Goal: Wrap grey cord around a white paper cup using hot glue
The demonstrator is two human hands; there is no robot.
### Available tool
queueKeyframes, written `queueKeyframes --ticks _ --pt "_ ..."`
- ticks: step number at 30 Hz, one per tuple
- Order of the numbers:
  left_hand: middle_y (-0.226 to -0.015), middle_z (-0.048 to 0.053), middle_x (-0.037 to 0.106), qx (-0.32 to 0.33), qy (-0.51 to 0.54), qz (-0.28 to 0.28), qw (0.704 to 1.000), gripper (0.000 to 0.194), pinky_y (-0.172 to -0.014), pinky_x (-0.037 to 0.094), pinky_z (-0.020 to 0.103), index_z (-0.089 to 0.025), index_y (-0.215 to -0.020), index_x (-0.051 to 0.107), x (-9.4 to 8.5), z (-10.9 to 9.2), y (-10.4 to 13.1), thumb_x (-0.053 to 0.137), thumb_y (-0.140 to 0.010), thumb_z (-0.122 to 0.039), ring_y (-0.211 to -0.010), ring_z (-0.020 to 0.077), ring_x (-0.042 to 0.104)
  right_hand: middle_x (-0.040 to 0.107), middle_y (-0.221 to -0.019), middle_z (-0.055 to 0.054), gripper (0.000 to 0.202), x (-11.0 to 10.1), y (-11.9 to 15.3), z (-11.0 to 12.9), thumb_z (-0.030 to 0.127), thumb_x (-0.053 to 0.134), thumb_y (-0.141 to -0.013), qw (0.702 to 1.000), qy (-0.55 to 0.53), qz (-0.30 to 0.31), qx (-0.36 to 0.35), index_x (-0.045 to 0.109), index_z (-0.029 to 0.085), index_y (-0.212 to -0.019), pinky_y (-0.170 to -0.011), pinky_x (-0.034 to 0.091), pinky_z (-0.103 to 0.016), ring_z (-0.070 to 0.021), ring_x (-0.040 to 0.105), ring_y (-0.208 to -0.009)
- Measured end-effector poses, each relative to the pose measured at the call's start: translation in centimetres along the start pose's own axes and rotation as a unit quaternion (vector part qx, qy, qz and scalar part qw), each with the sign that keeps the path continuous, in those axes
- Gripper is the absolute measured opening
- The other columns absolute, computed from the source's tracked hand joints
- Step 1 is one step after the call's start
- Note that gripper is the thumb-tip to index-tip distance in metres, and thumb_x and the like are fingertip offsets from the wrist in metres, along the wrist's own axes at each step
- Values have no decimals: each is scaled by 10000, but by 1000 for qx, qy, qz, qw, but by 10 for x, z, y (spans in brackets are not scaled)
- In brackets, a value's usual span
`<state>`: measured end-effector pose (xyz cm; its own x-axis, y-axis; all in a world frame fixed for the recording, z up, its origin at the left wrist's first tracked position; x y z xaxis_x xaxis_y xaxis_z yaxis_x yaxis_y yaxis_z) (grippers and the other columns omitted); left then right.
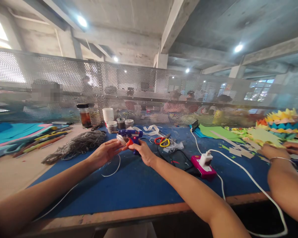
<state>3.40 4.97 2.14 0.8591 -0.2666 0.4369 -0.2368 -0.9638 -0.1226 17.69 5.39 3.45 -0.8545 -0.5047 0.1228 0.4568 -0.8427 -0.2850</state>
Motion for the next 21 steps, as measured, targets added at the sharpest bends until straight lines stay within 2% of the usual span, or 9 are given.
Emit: queueKeyframes --ticks 15,21 --pt "-954 66 713 -1 2 12 1000 101 -987 449 382 -141 -867 676 3 1 1 691 -774 -177 -962 206 654 686 -778 2 269 -2 0 4 312 636 -684 1000 -8 -15 3 679 211 -930 -778 426 -306 -165 600 -767" --pt "-947 83 718 4 16 -2 1000 116 -958 472 341 -131 -886 675 -2 1 -2 684 -773 -154 -939 197 668 693 -769 -3 274 -3 1 6 352 642 -689 1000 2 -22 8 678 211 -921 -766 421 -310 -178 604 -789"
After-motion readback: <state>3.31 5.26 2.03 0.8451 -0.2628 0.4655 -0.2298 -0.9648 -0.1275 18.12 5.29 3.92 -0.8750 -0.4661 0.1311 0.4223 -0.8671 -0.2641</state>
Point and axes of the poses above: each hand's wrist, its own y-axis away from the middle knuckle, its own x-axis out of the palm, z = x × y, the point moved 8 cm from there along -y, towards the middle knuckle
